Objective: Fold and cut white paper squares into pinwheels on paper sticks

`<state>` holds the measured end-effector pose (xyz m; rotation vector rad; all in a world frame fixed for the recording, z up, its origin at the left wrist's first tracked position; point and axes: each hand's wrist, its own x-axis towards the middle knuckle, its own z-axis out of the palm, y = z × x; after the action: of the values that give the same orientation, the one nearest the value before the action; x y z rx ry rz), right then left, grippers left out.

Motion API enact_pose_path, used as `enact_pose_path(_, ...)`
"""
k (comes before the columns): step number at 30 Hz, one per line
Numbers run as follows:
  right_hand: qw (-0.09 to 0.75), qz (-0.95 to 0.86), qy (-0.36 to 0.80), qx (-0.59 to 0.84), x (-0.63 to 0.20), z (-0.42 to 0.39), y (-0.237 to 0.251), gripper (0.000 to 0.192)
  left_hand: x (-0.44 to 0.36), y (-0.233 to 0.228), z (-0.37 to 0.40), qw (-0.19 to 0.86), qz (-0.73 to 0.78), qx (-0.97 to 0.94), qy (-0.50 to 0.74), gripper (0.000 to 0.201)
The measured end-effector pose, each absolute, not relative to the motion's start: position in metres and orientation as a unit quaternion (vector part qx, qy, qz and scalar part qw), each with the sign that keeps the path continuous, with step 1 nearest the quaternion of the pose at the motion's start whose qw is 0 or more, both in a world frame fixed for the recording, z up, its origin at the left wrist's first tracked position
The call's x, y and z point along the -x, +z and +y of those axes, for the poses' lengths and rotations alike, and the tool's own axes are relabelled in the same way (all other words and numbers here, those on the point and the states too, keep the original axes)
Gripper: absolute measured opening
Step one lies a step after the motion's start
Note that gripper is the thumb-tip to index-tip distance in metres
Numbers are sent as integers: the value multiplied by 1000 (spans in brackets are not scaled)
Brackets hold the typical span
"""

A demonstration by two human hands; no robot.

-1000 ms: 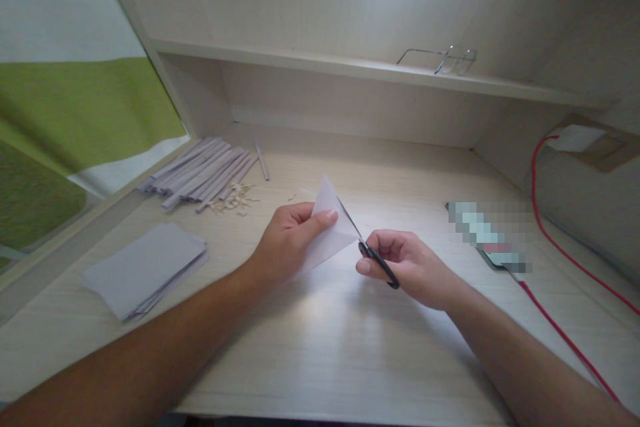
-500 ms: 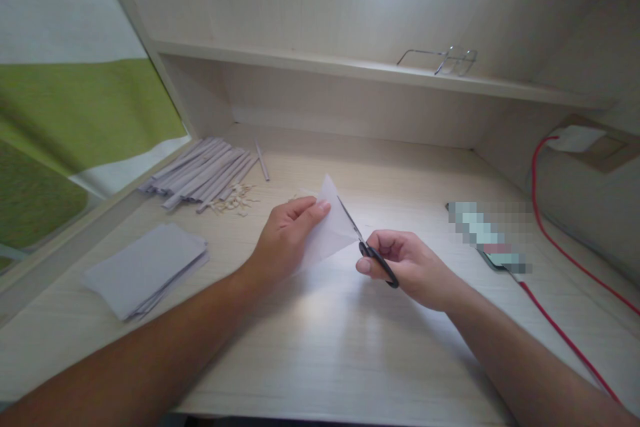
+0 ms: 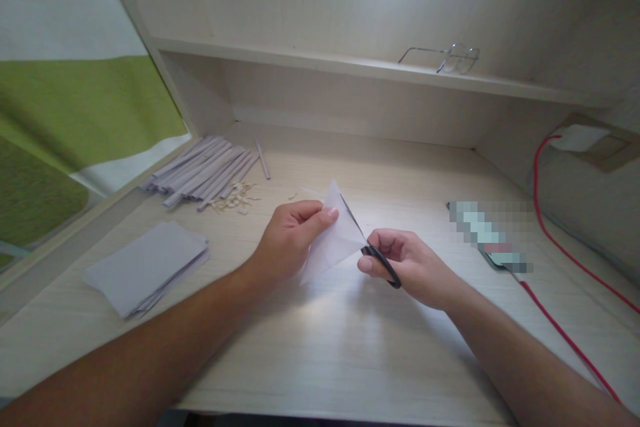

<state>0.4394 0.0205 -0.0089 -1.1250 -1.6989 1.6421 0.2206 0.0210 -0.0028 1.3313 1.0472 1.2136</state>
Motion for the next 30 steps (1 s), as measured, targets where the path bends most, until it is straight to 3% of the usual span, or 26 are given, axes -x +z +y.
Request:
enact_pose_path(16,263,-636,597,412,-438,22,-10,45,-222,-7,21,574,395,-527,486,39)
enact_pose_path(30,277,-636,588,416,-437,23,-14,48,-221,-11,24,573,401,-540,468,39)
